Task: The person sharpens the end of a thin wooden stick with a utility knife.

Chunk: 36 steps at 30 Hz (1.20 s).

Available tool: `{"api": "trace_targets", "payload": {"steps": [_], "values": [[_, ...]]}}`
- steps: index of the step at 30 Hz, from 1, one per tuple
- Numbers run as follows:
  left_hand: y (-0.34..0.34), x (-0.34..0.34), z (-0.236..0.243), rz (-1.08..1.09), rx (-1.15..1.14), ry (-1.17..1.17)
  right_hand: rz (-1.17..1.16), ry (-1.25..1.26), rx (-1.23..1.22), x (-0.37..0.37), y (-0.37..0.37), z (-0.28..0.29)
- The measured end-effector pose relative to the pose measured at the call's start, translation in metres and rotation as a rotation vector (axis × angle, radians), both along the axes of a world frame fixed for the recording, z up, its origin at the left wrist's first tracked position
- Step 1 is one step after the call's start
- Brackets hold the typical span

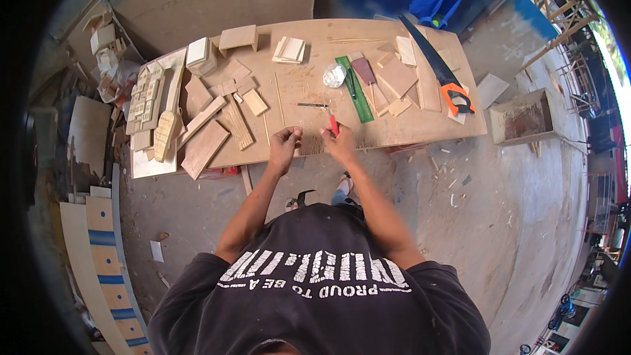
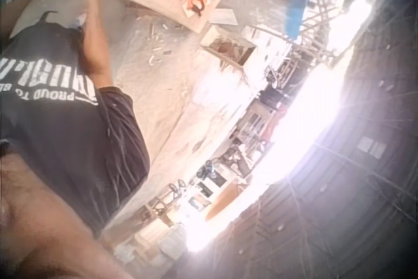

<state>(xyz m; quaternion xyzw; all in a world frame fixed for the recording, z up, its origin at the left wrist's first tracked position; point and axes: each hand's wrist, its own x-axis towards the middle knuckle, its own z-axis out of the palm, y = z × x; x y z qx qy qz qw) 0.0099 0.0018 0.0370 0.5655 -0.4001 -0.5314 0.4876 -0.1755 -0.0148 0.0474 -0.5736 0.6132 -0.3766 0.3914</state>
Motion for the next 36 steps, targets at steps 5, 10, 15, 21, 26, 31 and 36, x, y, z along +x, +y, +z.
{"api": "trace_targets", "payload": {"steps": [5, 10, 15, 21, 26, 31, 36], "values": [[-0.003, 0.010, -0.003, 0.076, 0.173, 0.298, 0.031, 0.028, 0.021, -0.027, -0.015, -0.018], [0.007, 0.019, -0.022, 0.098, 0.176, 0.115, -0.035, 0.183, -0.005, -0.040, -0.023, -0.026], [0.011, 0.017, -0.019, 0.205, 0.244, 0.164, 0.093, 0.482, -0.065, -0.049, -0.040, -0.030], [-0.021, 0.002, -0.008, 0.286, 0.116, -0.109, 0.204, 0.420, -0.130, -0.047, -0.054, -0.026], [-0.086, -0.007, -0.014, 0.332, -0.089, -0.428, 0.263, 0.409, -0.108, -0.051, -0.057, -0.026], [-0.138, -0.016, -0.017, 0.349, -0.041, -0.632, 0.310, 0.397, -0.086, -0.056, -0.063, -0.028], [-0.152, -0.013, -0.018, 0.342, 0.047, -0.772, 0.335, 0.332, -0.046, -0.066, -0.066, -0.033]]}}
